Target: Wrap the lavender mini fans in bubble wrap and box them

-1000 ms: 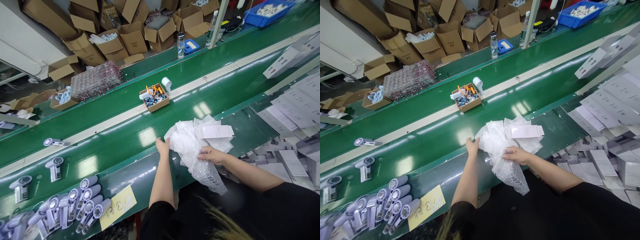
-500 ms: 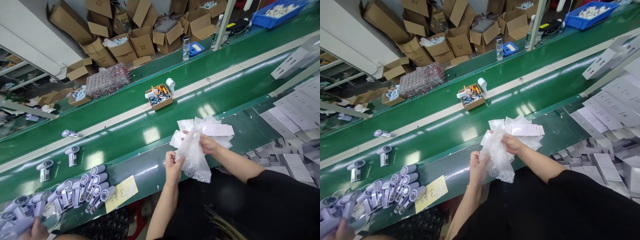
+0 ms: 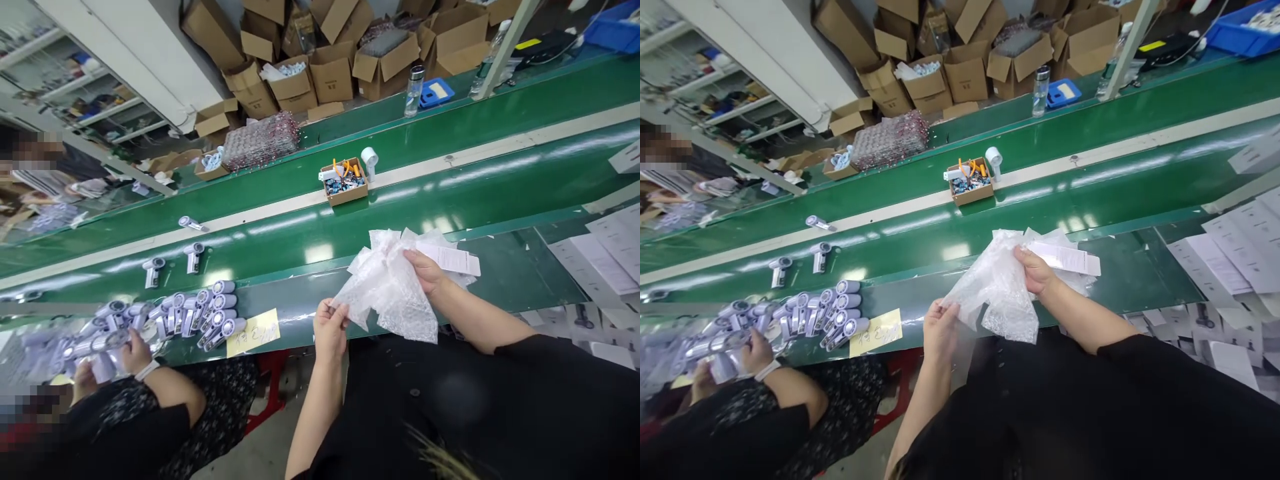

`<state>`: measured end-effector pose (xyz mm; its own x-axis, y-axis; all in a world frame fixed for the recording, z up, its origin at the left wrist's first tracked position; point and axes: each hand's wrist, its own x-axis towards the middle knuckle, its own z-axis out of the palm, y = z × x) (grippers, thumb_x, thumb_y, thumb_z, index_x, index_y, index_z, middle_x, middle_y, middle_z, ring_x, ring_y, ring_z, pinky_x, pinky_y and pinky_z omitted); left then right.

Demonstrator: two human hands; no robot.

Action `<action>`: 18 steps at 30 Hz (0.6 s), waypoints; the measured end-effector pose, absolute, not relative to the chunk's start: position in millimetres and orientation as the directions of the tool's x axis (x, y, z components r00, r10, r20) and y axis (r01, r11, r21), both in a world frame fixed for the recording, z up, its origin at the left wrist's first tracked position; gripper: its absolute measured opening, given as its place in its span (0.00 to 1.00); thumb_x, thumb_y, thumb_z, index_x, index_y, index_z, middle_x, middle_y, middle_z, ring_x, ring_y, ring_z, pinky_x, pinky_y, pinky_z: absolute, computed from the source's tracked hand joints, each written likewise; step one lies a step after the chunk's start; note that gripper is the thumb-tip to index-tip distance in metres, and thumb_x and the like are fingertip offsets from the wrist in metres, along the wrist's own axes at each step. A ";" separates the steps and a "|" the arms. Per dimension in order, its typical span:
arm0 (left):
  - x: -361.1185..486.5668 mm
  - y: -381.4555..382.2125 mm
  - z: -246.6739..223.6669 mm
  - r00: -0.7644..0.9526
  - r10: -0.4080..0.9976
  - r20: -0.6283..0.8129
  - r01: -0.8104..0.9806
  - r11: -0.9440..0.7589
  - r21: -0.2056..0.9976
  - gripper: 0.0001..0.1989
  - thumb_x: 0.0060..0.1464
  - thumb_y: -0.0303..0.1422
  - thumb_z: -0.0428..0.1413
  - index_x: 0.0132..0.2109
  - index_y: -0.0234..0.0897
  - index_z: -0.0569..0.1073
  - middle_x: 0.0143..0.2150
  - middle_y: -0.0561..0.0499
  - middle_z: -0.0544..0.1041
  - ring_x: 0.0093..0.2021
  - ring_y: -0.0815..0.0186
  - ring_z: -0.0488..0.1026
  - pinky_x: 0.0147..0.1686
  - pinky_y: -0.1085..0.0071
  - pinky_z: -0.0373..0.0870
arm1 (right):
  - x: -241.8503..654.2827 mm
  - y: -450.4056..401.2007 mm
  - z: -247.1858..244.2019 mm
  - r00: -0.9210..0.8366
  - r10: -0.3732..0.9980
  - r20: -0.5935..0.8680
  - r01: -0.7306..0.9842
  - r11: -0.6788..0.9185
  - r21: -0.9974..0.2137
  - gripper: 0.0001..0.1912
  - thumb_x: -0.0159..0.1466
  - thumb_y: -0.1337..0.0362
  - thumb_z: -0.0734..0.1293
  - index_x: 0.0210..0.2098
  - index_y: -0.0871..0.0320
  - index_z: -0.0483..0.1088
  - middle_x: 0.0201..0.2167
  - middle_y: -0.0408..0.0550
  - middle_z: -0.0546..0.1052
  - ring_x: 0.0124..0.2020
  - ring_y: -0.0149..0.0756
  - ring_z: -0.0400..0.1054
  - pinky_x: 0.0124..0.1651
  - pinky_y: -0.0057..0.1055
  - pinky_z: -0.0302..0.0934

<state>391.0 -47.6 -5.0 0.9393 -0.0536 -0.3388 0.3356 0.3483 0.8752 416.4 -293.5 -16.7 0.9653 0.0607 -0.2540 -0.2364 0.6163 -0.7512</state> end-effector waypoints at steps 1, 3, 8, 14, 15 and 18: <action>393.0 -46.2 -4.0 0.946 0.057 -0.320 0.285 0.325 0.902 0.17 0.41 0.35 0.63 0.37 0.37 0.66 0.25 0.58 0.69 0.19 0.78 0.61 0.19 0.80 0.55 | 416.3 -297.9 -17.6 0.963 0.064 -0.262 -0.250 0.577 -0.778 0.25 0.52 0.49 0.70 0.44 0.57 0.69 0.43 0.53 0.76 0.47 0.47 0.70 0.51 0.44 0.63; 398.1 -42.6 -1.0 0.931 0.236 -0.278 0.205 0.292 0.934 0.23 0.43 0.36 0.62 0.48 0.40 0.65 0.20 0.62 0.65 0.15 0.78 0.57 0.17 0.80 0.52 | 413.9 -310.4 -14.1 0.975 0.047 -0.218 -0.215 0.450 -0.867 0.26 0.53 0.50 0.71 0.47 0.57 0.69 0.49 0.54 0.72 0.52 0.47 0.66 0.53 0.45 0.61; 408.7 -47.8 12.3 0.916 0.264 -0.302 0.226 0.282 0.932 0.23 0.43 0.35 0.61 0.48 0.36 0.69 0.18 0.62 0.64 0.14 0.78 0.58 0.14 0.80 0.51 | 392.7 -315.9 25.8 0.878 0.452 0.160 0.196 -0.034 -0.980 0.09 0.58 0.58 0.68 0.35 0.55 0.77 0.66 0.44 0.49 0.64 0.48 0.47 0.61 0.45 0.51; 395.4 -64.1 15.9 0.875 -0.146 -0.461 0.480 0.379 0.791 0.21 0.42 0.37 0.64 0.44 0.34 0.73 0.39 0.45 0.77 0.35 0.65 0.75 0.28 0.74 0.67 | 377.4 -250.9 13.0 0.745 0.567 0.351 0.547 -0.218 -0.809 0.08 0.61 0.66 0.65 0.35 0.56 0.77 0.68 0.43 0.39 0.67 0.51 0.35 0.65 0.49 0.39; 391.8 -61.9 14.1 0.861 -0.219 -0.458 0.508 0.351 0.787 0.21 0.42 0.37 0.64 0.45 0.34 0.74 0.39 0.44 0.77 0.36 0.64 0.74 0.32 0.71 0.68 | 379.0 -246.7 3.1 0.784 0.497 0.371 0.537 -0.245 -0.807 0.09 0.62 0.66 0.64 0.37 0.56 0.76 0.67 0.46 0.41 0.66 0.49 0.39 0.64 0.48 0.43; 386.3 -50.8 7.8 0.844 -0.299 -0.446 0.500 0.132 0.856 0.18 0.43 0.37 0.64 0.42 0.35 0.76 0.38 0.45 0.78 0.36 0.63 0.74 0.41 0.66 0.67 | 384.2 -251.5 -17.4 0.834 0.391 0.390 0.504 -0.251 -0.826 0.12 0.65 0.64 0.60 0.41 0.56 0.73 0.56 0.54 0.62 0.57 0.41 0.58 0.58 0.41 0.55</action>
